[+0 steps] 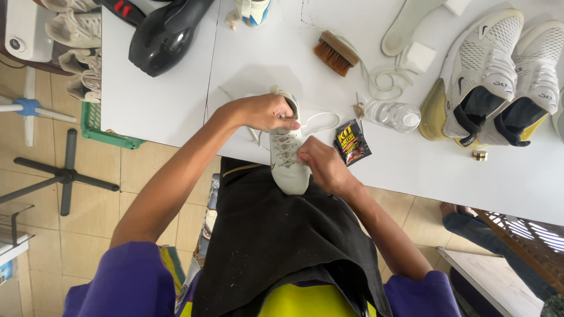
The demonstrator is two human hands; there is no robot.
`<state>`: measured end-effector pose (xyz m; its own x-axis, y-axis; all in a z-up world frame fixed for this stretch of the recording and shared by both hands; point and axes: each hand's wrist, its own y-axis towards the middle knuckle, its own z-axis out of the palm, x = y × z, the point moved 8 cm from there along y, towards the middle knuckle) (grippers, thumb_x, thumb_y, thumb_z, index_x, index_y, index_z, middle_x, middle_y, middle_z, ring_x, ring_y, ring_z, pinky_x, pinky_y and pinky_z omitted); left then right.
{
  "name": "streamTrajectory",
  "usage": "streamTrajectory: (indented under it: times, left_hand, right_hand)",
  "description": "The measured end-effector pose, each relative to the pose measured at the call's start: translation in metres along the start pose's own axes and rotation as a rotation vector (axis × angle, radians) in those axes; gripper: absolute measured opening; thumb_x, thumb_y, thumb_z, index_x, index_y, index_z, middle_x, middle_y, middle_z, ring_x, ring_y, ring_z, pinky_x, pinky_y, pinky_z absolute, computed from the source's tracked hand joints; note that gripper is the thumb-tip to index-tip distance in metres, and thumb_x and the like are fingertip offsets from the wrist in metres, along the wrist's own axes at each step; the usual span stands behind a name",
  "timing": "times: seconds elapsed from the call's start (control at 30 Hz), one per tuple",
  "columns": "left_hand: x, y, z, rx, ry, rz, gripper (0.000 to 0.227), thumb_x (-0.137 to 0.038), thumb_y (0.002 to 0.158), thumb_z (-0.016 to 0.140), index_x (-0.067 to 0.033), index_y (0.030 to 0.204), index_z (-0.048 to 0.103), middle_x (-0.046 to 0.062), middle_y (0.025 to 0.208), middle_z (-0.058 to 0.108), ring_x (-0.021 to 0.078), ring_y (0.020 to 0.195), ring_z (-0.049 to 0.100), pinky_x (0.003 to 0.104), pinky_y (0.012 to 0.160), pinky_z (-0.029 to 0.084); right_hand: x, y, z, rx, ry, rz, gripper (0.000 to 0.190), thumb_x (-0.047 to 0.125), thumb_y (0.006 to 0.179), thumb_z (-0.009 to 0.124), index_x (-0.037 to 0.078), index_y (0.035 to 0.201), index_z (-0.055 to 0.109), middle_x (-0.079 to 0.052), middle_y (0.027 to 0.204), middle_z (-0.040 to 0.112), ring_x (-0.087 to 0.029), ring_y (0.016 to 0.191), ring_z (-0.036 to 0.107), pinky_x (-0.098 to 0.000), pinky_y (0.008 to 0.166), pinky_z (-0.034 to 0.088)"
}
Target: The person laces a white sneaker by threading the laces through the eyelets and tying them. The person then lifts the shoe to display the finished lacing.
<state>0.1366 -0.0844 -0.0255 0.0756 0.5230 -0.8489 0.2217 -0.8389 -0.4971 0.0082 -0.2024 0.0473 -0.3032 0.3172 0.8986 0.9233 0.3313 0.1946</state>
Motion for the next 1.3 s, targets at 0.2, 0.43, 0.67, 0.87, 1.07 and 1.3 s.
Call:
streamTrajectory:
  times: [0.2,0.43,0.67,0.87,1.07,1.3]
  left_hand:
    - [0.009,0.024,0.011,0.068,-0.146,-0.035,0.066,-0.051,0.114,0.06,-0.0171,0.057,0.06,-0.006,0.053,0.043,0.0159,0.057,0.036,0.035,0.063,0.04]
    - [0.009,0.032,0.008,0.078,-0.121,-0.046,0.067,-0.051,0.113,0.06,-0.0228,0.052,0.05,-0.009,0.051,0.037,0.0114,0.048,0.033,0.033,0.056,0.034]
    - [-0.019,0.023,0.012,0.098,0.038,-0.04,0.063,-0.041,0.112,0.055,-0.0202,0.053,0.043,-0.002,0.051,0.036,0.0187,0.048,0.034,0.037,0.056,0.032]
    - [-0.015,0.031,0.013,0.07,0.012,-0.007,0.067,-0.046,0.112,0.056,-0.0213,0.05,0.044,-0.006,0.046,0.037,0.0142,0.044,0.033,0.034,0.052,0.031]
    - [0.0,0.035,0.014,0.077,-0.087,-0.006,0.063,-0.057,0.106,0.065,-0.0178,0.057,0.061,0.0,0.056,0.055,0.0219,0.058,0.052,0.039,0.067,0.043]
    - [0.0,0.029,0.005,0.049,0.075,-0.034,0.073,-0.061,0.111,0.061,-0.0199,0.052,0.048,-0.005,0.048,0.043,0.0164,0.051,0.043,0.034,0.059,0.039]
  right_hand:
    - [-0.015,0.021,-0.033,-0.192,-0.023,0.077,0.008,0.012,0.101,0.087,0.006,0.107,0.085,-0.007,0.099,0.079,-0.023,0.073,0.079,-0.0381,0.071,0.062]
    - [-0.03,0.0,-0.007,-0.246,-0.437,-0.098,0.008,0.008,0.103,0.08,0.01,0.099,0.086,-0.002,0.098,0.076,-0.023,0.062,0.074,-0.0347,0.059,0.063]
    - [-0.031,0.015,-0.007,0.169,-0.164,0.064,0.015,0.017,0.116,0.055,0.004,0.109,0.059,-0.01,0.094,0.047,-0.052,0.072,0.066,-0.0539,0.059,0.056]
    - [-0.039,0.024,-0.018,0.226,0.103,0.103,0.027,0.021,0.105,0.08,0.002,0.102,0.061,-0.01,0.093,0.053,-0.035,0.075,0.072,-0.0439,0.074,0.058]
    - [-0.043,0.021,-0.017,0.098,-0.039,0.019,0.013,0.005,0.104,0.079,0.001,0.104,0.067,-0.009,0.092,0.058,-0.037,0.076,0.076,-0.0419,0.071,0.061]
    - [-0.05,-0.012,-0.019,-0.263,-0.313,-0.01,0.006,0.004,0.109,0.071,0.001,0.111,0.066,-0.009,0.1,0.063,-0.037,0.074,0.078,-0.0401,0.062,0.064]
